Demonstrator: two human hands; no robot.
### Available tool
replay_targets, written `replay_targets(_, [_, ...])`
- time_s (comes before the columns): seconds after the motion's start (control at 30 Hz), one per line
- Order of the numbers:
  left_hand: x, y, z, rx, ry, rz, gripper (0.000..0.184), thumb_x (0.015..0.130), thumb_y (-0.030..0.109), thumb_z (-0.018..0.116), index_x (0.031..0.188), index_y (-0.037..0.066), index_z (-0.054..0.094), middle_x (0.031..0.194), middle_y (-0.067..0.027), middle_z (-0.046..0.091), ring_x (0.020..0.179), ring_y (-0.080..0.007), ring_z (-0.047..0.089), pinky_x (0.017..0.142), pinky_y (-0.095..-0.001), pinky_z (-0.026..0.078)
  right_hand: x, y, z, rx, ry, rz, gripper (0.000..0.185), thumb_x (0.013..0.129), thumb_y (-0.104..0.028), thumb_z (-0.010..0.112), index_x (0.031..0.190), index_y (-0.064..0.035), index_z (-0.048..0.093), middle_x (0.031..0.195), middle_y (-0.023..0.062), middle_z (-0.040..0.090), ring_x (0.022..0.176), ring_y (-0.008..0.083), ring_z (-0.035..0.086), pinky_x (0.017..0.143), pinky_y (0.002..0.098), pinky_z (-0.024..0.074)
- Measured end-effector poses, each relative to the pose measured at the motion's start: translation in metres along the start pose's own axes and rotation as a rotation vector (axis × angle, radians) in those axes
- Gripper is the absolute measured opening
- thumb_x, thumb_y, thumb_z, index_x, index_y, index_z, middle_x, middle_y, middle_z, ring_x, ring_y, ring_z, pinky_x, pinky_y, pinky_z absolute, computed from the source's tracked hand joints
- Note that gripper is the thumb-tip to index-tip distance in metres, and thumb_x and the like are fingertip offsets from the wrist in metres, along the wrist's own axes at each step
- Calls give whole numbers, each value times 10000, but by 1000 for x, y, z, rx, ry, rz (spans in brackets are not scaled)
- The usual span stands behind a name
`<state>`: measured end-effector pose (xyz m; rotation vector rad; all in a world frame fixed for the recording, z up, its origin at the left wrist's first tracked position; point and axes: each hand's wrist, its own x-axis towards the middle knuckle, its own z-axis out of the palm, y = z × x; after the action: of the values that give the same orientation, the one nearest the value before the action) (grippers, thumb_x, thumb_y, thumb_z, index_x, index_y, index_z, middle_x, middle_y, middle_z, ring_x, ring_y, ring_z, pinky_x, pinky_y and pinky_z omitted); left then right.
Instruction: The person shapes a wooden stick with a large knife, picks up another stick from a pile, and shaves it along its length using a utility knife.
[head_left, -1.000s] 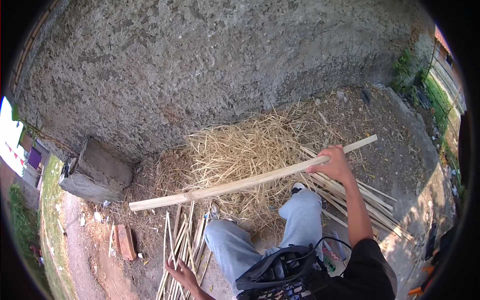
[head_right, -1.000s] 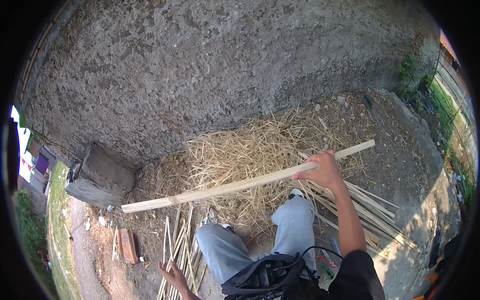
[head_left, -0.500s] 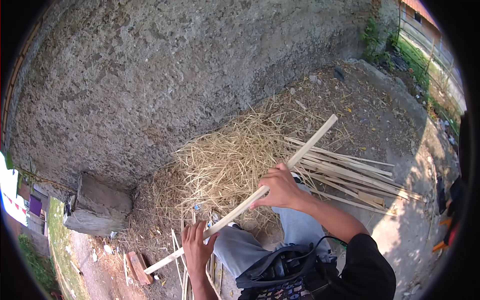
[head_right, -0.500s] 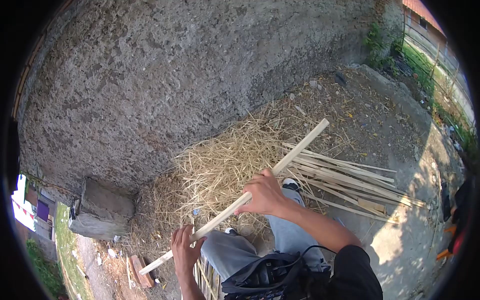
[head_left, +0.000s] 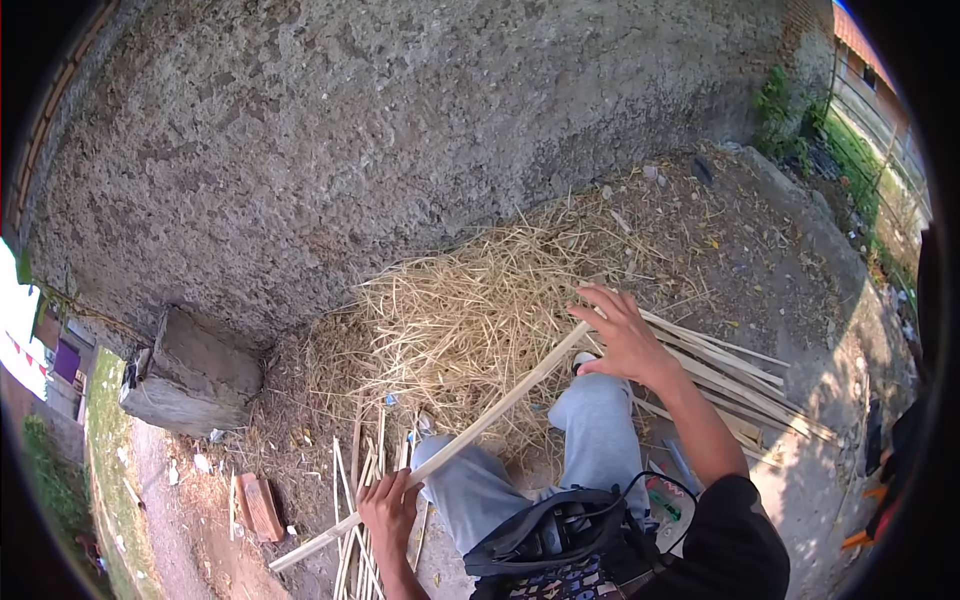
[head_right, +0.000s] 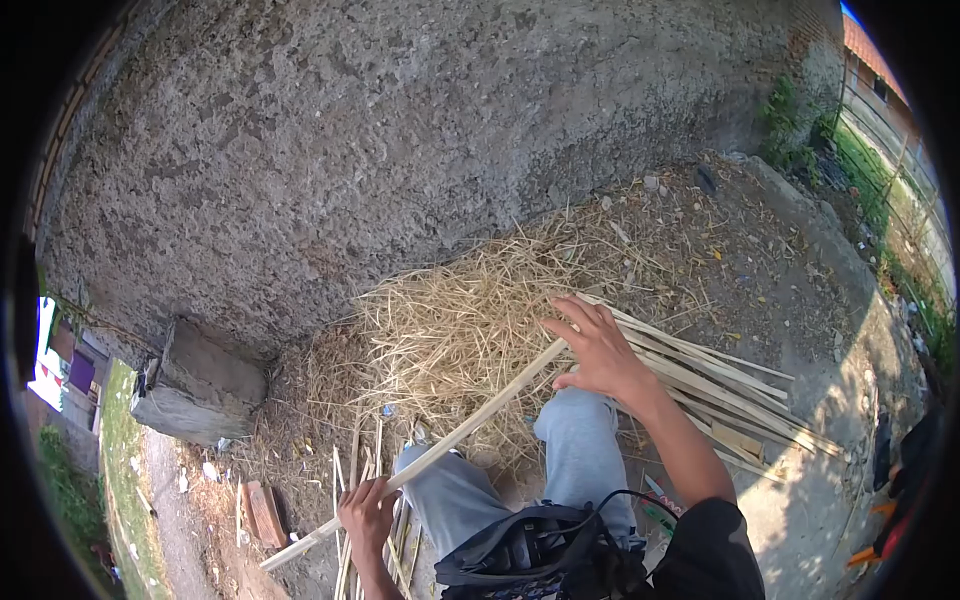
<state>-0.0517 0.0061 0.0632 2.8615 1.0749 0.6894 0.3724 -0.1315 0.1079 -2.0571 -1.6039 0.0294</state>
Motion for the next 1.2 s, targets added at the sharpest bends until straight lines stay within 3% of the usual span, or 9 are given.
replay_targets(0.2, [25, -14, -18, 1, 20, 109, 291, 722, 194, 780, 991, 111, 706, 855, -29, 696, 711, -212, 635, 701, -346, 429, -11, 0, 31, -31, -71, -123, 766, 634, -252, 852, 1321, -118, 542, 1471, 110, 386, 1398, 290, 311, 1155, 453, 264])
replay_targets(0.37, [73, -20, -55, 148, 10, 198, 257, 788, 178, 748, 1034, 122, 706, 1002, -35, 703, 977, -194, 633, 872, -365, 433, 2, 1, 44, -104, -57, -209, 443, 724, -123, 731, 1159, -113, 648, 1159, 97, 650, 1148, 259, 570, 1038, 413, 375])
replay_targets(0.47, [99, -6, -58, 567, 490, -9, 347, 844, 157, 709, 1180, 110, 637, 1257, -84, 608, 1255, -238, 506, 987, -423, 424, 12, -12, 34, 40, 131, -120, 326, 704, -21, 672, 1025, -75, 697, 892, 99, 706, 823, 262, 673, 803, 392, 506])
replay_targets(0.53, [106, 5, -56, -89, 729, -217, 462, 879, 141, 683, 1309, 86, 525, 1420, -139, 458, 1376, -297, 370, 1045, -459, 401, 19, -19, 27, 281, 232, 66, 279, 700, -23, 687, 976, -60, 704, 811, 110, 695, 664, 252, 663, 641, 366, 518])
replay_targets(0.6, [106, 14, -51, -170, 665, -192, 535, 866, 120, 692, 1349, 58, 469, 1416, -175, 450, 1335, -319, 418, 1037, -469, 409, 29, -24, 22, 305, 283, 91, 222, 783, -77, 713, 998, -25, 690, 770, 89, 691, 615, 185, 639, 578, 310, 490])
replay_targets(0.8, [115, 58, -10, -913, 49, -140, 628, 865, 246, 724, 1378, 30, 433, 1366, -159, 503, 1259, -294, 502, 995, -399, 450, 68, -86, 24, 1455, 212, 227, 306, 932, -208, 669, 1110, 24, 575, 766, 29, 629, 609, 73, 567, 528, 225, 445])
replay_targets(0.9, [117, 74, 15, -1178, -204, -73, 638, 911, 292, 672, 1397, -3, 382, 1353, -168, 511, 1245, -277, 514, 1007, -396, 443, 86, -124, 40, 1317, 271, 139, 297, 953, -194, 635, 1124, 5, 496, 760, 28, 604, 605, 72, 573, 528, 220, 456])
replay_targets(1.03, [108, 81, 31, -1291, -293, -240, 459, 956, 269, 622, 1280, -26, 483, 1091, -147, 649, 960, -167, 640, 785, -306, 503, 94, -135, 86, 1225, 369, 208, 268, 944, -183, 643, 1056, 0, 483, 783, 77, 663, 635, 90, 622, 526, 240, 476])
replay_targets(1.2, [76, 65, 36, -863, -99, -490, 246, 947, 215, 643, 1013, -22, 633, 678, -27, 596, 590, -66, 471, 522, -257, 383, 80, -121, 97, 1114, 182, 222, 236, 898, -187, 701, 939, 10, 578, 699, 59, 647, 622, 108, 624, 532, 267, 477])
